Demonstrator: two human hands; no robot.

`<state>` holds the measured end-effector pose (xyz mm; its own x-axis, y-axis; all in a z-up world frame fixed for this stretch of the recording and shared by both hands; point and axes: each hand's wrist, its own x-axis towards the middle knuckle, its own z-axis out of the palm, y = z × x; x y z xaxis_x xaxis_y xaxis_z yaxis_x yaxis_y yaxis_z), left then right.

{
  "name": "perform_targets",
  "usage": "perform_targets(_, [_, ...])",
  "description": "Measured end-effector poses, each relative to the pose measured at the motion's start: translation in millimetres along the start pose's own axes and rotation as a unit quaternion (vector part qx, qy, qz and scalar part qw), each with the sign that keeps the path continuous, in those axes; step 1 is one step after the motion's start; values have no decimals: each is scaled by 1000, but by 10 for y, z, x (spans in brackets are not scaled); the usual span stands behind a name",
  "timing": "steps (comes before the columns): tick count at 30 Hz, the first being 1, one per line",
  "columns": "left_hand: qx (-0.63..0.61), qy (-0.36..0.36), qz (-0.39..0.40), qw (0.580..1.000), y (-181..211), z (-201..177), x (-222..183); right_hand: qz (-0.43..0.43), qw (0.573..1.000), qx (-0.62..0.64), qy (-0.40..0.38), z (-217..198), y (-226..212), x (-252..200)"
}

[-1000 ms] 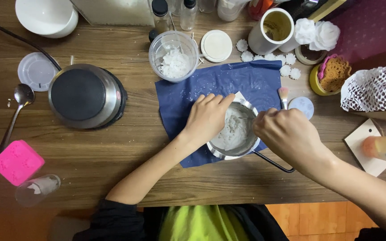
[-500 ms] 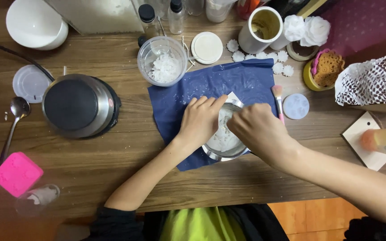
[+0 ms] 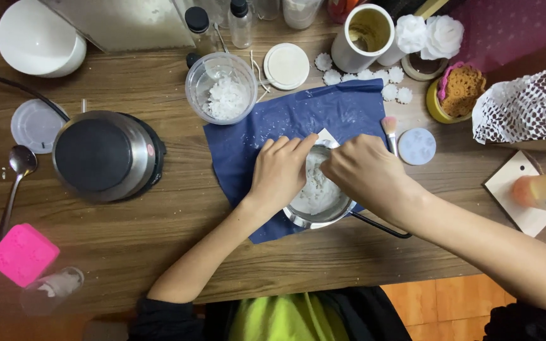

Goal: Mixing ingredients in a small metal bowl using a brush on a workbench in a candle studio.

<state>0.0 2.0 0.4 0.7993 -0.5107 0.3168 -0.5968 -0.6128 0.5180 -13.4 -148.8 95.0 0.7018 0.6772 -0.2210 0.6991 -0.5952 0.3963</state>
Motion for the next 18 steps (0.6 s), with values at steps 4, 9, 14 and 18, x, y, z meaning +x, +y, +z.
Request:
perform_targets(4, [12,0,1,1000,-16,40,-2,2,1000,-2,-26,104,5,-27])
perform_targets(9, [13,1,8,1000,-43,78,-9,20,998,41,-39,91,181,-61])
perform_targets(14, [9,16,28,999,-115,158,-37,25,998,56,-20,375,299,-122])
perform_targets(18, [14,29,22,999,-82,142,-52,42,998,40,0,338,241,-118])
